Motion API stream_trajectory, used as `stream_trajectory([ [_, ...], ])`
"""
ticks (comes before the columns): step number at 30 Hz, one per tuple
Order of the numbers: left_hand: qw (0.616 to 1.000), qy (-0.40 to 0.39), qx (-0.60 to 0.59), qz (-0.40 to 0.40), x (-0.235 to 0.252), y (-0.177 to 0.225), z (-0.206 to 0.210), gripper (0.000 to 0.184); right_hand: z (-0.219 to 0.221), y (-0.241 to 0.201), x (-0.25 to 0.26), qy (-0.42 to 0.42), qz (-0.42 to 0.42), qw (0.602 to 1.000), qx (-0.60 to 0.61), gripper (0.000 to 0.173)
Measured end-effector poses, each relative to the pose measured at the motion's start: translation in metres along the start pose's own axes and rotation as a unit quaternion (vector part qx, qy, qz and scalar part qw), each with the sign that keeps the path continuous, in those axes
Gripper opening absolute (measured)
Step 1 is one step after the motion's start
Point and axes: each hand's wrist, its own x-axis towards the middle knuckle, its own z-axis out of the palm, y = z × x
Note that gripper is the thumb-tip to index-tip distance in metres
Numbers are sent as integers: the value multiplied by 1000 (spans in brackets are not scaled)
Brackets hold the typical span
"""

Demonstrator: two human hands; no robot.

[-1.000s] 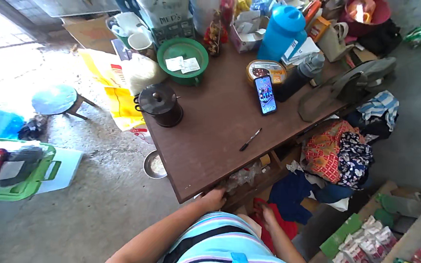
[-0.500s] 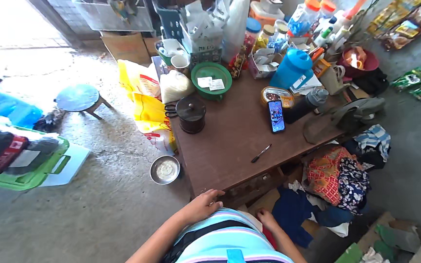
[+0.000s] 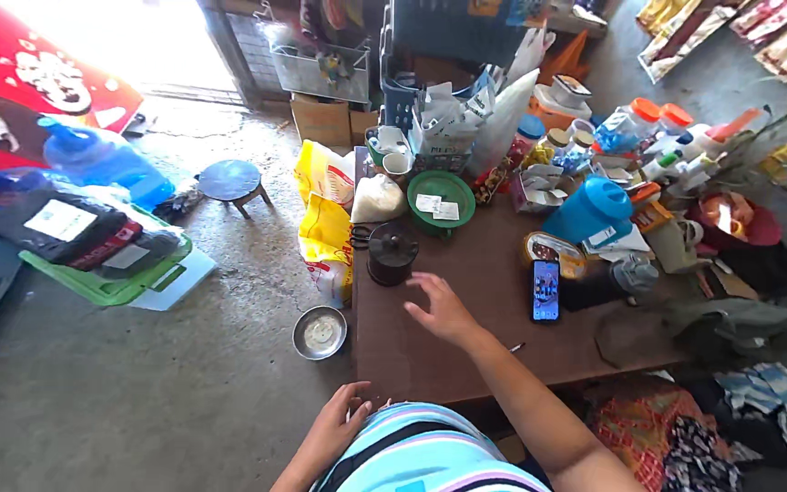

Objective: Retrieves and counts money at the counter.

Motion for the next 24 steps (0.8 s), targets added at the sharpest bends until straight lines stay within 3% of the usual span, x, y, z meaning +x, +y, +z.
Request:
stream_trajectory([
  [3, 1000, 28, -9, 11, 4, 17, 29, 41, 2, -3, 74, -9, -14, 994, -107, 73],
  [5, 999, 42, -25, 10, 8, 21, 48, 41, 2, -5, 113, -61, -5, 986, -158, 91],
  [7, 997, 56, -43, 2, 9, 22, 60, 40, 6, -3, 138, -99, 6, 978, -183, 94],
  [9, 995, 75, -65, -16, 3, 21, 66, 38, 14, 5, 142, -75, -4, 979, -189, 85],
  [13, 988, 130, -79, 3, 4, 22, 58, 38, 14, 10, 118, -85, -17, 975, -205, 82],
  [16, 985, 155, -73, 25, 21, 22, 46, 42, 18, 10, 63, -104, -18, 972, -210, 83],
  [22, 976, 141, 46, 162, 73, 14, 36, 106, 34, 26, -36, -98, -86, 982, -135, 86],
  [24, 973, 123, 58, 186, 86, 18, 37, 122, 35, 40, -45, -21, -133, 987, -88, 75],
])
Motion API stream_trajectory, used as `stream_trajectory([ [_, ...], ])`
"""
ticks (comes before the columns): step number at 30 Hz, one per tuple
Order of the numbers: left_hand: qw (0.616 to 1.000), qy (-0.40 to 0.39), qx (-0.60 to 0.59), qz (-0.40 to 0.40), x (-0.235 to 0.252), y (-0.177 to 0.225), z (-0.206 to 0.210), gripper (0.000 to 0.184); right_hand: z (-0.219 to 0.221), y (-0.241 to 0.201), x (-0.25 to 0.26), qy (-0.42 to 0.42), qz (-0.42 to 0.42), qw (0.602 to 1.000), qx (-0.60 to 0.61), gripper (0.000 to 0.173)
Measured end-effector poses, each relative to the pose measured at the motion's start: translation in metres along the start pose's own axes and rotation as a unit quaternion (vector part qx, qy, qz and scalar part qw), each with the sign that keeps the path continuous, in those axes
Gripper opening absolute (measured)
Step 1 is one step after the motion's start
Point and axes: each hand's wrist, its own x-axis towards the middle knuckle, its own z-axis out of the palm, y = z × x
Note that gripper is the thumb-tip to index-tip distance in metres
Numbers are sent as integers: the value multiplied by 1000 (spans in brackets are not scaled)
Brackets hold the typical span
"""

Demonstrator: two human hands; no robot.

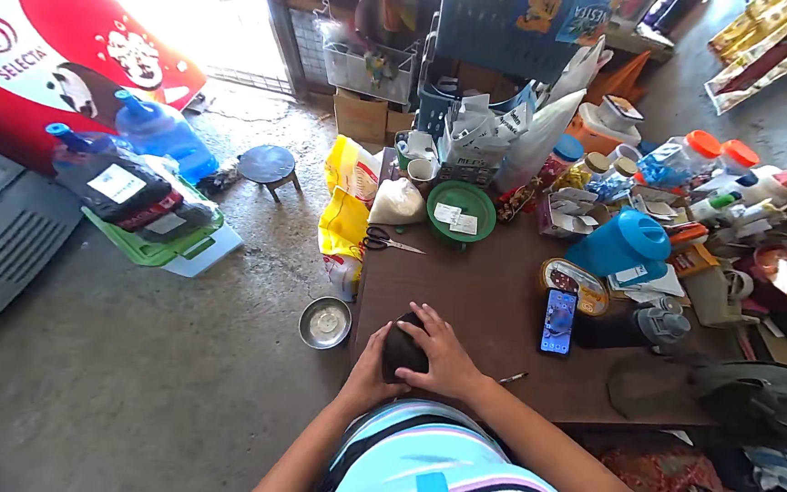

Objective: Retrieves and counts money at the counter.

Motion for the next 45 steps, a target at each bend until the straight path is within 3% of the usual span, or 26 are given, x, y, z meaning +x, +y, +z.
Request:
stream_trajectory([
  [2, 1000, 15, -10, 19, 10, -1, 5, 133, 4, 9, -2, 119, -22, 989, -89, 56],
  [5, 997, 52, -18, 46, 19, 0, 11, 135, 8, 16, 8, 190, -62, 955, -219, 51],
  [10, 999, 47, 0, 27, 19, 8, 9, 123, 14, 23, 20, 203, -129, 954, -180, 42],
  [15, 999, 38, -13, 20, 19, 5, 11, 120, 23, 33, 19, 247, -142, 950, -126, 42],
  [27, 999, 48, 17, 17, 20, 4, 11, 118, 22, 38, 25, 248, -158, 950, -110, 43],
  [29, 996, 56, 54, 32, 20, 1, 10, 117, 17, 34, 26, 221, -156, 954, -126, 43],
  [32, 994, 58, 78, 39, 21, 1, 9, 115, 1, 15, 27, 112, -110, 966, -204, 39],
  [34, 993, 61, 83, 53, 20, -2, 10, 115, 1, 11, 27, 101, -98, 963, -228, 43],
  [41, 987, 92, 91, 98, 22, -6, 13, 112, 17, 35, 29, 208, -160, 956, -132, 43],
  [45, 986, 96, 91, 105, 20, -8, 13, 115, 4, 21, 33, 303, -102, 947, 37, 40],
])
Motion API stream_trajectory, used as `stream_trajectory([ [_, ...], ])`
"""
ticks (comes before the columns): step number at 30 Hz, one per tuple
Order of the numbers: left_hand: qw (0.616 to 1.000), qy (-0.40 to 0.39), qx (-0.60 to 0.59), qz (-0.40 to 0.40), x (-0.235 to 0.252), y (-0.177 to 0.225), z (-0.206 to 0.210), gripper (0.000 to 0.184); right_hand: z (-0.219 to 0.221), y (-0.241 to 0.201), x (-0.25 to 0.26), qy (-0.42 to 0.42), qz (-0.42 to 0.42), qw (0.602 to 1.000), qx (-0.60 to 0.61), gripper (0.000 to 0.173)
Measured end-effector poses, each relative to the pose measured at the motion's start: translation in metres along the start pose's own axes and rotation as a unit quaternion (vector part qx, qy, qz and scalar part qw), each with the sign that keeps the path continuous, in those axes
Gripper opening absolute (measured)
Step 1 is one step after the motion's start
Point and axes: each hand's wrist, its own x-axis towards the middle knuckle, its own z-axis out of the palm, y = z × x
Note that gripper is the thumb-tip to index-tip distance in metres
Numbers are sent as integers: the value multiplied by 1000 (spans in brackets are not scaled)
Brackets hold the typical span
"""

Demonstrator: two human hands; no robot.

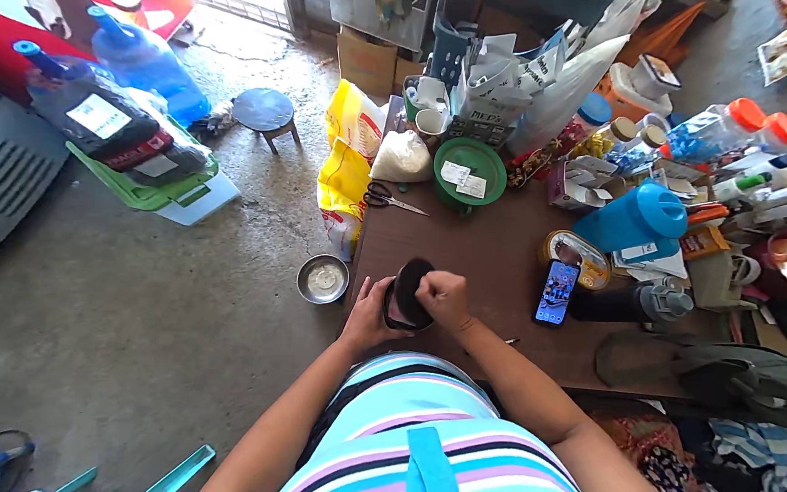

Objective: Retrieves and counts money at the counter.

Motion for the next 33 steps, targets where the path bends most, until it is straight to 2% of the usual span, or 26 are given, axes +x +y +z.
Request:
stream_trajectory([
  [3, 1000, -19, 2, -18, 1, 3, 0, 119, -26, -7, 32, 134, 79, 982, 112, 44],
  [5, 998, -48, -3, -42, 2, 5, -5, 119, -43, 1, 44, 125, 156, 973, 117, 41],
  [7, 990, -119, -18, -79, 4, 6, -14, 119, -57, 25, 38, 17, 260, 965, 27, 39],
  [9, 972, -205, -28, -115, 8, 6, -29, 112, -64, 53, 17, -144, 344, 923, -91, 45],
  [10, 968, -216, -32, -122, 9, 8, -39, 104, -66, 62, 5, -208, 376, 893, -132, 48],
  [12, 981, -152, -21, -120, 9, 19, -57, 78, -66, 69, -24, -263, 415, 854, -173, 50],
  [14, 994, -56, 34, -91, 13, 36, -64, 49, -65, 69, -47, -271, 426, 841, -195, 50],
  [16, 994, -30, 102, -2, 25, 55, -64, 30, -63, 67, -62, -286, 423, 834, -209, 49],
  [17, 989, -69, 129, 35, 35, 66, -65, 26, -60, 66, -66, -292, 415, 835, -212, 49],
  [18, 977, -143, 153, 46, 46, 79, -65, 25, -58, 65, -69, -297, 408, 836, -216, 49],
  [20, 925, -308, 221, 9, 70, 100, -57, 30, -53, 64, -74, -301, 395, 839, -223, 48],
  [21, 894, -364, 261, -22, 80, 108, -50, 31, -51, 63, -76, -301, 388, 840, -229, 48],
  [23, 840, -428, 317, -98, 93, 120, -37, 33, -49, 62, -77, -294, 383, 845, -229, 49],
  [24, 828, -437, 330, -123, 96, 123, -31, 34, -50, 62, -78, -289, 385, 847, -223, 49],
  [29, 834, -416, 342, -117, 97, 123, -37, 28, -65, 60, -82, -223, 421, 866, -154, 47],
  [33, 885, -354, 290, -92, 82, 111, -58, 22, -76, 56, -76, -127, 378, 912, -96, 39],
])
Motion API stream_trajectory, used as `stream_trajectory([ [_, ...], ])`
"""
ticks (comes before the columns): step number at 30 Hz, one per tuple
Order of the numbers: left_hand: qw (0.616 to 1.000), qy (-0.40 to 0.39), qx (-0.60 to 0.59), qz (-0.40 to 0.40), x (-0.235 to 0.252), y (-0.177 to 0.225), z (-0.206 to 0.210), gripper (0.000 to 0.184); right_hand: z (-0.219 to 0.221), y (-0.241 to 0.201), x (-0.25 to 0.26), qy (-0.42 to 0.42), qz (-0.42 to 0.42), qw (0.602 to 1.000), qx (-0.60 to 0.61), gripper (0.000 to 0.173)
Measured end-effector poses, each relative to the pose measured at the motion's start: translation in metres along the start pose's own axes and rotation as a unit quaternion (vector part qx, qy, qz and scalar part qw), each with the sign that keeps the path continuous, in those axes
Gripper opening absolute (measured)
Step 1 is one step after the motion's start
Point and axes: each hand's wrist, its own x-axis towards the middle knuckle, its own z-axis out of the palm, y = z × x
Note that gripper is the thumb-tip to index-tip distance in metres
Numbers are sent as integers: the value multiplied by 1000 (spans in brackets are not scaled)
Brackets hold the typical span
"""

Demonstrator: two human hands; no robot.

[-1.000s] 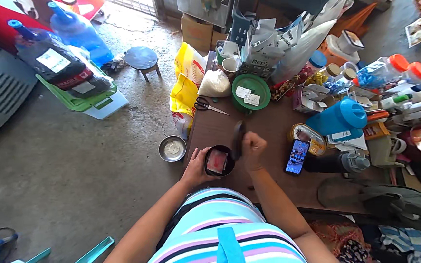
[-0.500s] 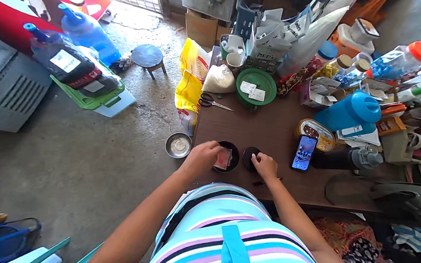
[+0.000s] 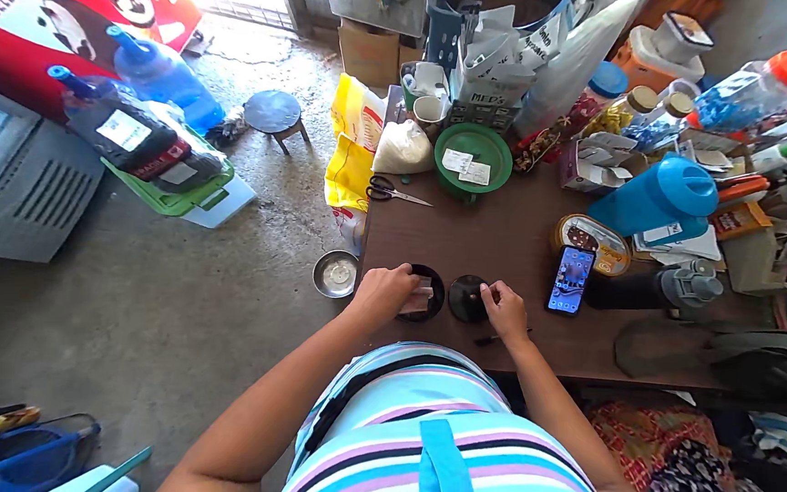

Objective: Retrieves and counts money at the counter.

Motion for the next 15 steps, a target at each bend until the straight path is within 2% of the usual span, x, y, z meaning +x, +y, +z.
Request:
stream_trajectory([
  [4, 975, 181, -117, 50, -22, -22, 16, 17, -13, -35, 1, 52, -105, 992, 51, 31],
  [7, 910, 339, -233, 44, -37, -38, 38, 15, -19, -68, 3, 25, -196, 979, 45, 26],
  [9, 852, 406, -329, 31, -49, -47, 52, 17, -17, -87, 7, -38, -251, 967, 8, 22],
  [12, 759, 439, -477, 64, -71, -53, 68, 15, -9, -117, 12, -195, -289, 934, -75, 23],
  [13, 737, 440, -508, 80, -78, -54, 72, 13, -5, -128, 14, -259, -279, 918, -113, 27],
  [15, 716, 443, -529, 103, -90, -57, 82, 13, 9, -147, 20, -345, -270, 879, -186, 32],
])
